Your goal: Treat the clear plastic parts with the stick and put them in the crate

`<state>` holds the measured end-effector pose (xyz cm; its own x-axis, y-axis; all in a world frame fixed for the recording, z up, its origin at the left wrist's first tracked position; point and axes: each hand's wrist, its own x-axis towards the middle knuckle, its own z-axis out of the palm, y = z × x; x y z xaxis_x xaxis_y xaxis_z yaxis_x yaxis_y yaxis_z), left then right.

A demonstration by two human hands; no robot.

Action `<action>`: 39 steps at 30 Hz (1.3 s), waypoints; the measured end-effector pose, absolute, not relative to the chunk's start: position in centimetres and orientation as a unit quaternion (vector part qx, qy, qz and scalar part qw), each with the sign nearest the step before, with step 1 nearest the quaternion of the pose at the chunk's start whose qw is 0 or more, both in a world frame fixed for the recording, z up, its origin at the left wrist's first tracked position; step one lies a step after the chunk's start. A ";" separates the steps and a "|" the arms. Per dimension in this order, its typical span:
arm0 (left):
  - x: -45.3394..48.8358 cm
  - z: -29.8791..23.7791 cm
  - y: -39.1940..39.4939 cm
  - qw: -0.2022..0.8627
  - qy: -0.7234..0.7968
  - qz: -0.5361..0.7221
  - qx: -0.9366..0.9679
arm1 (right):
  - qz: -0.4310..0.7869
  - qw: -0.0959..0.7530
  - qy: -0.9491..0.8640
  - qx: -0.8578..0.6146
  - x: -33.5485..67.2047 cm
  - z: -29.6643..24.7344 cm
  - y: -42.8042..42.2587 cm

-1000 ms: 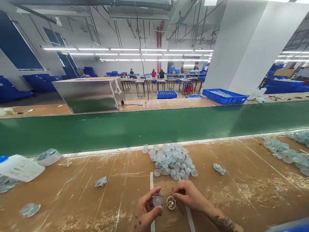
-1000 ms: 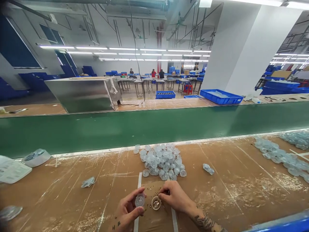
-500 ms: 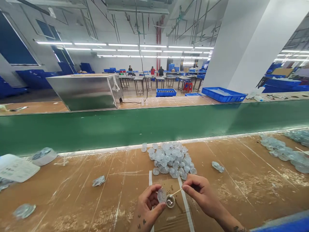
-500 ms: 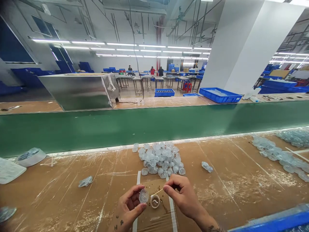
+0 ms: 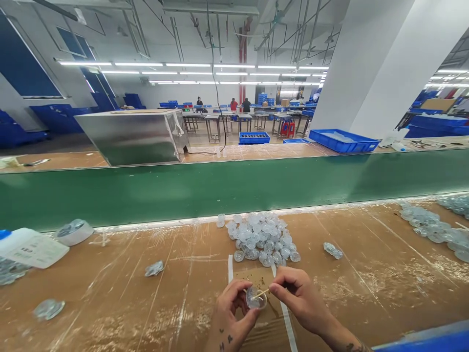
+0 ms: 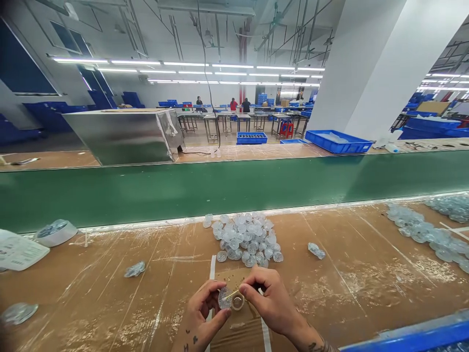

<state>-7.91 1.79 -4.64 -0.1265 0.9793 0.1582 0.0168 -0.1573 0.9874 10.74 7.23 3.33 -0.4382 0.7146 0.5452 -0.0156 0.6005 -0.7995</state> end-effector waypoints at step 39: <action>-7.6 -5.1 0.8 0.460 0.410 0.579 0.534 | 0.319 0.486 -0.764 -0.280 12.5 2.3 6.8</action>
<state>-7.64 0.77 -5.05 -0.0054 0.9705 0.2412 -0.0948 -0.2406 0.9660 12.48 6.79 2.31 -0.3704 0.7380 0.5641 0.1176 0.6397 -0.7596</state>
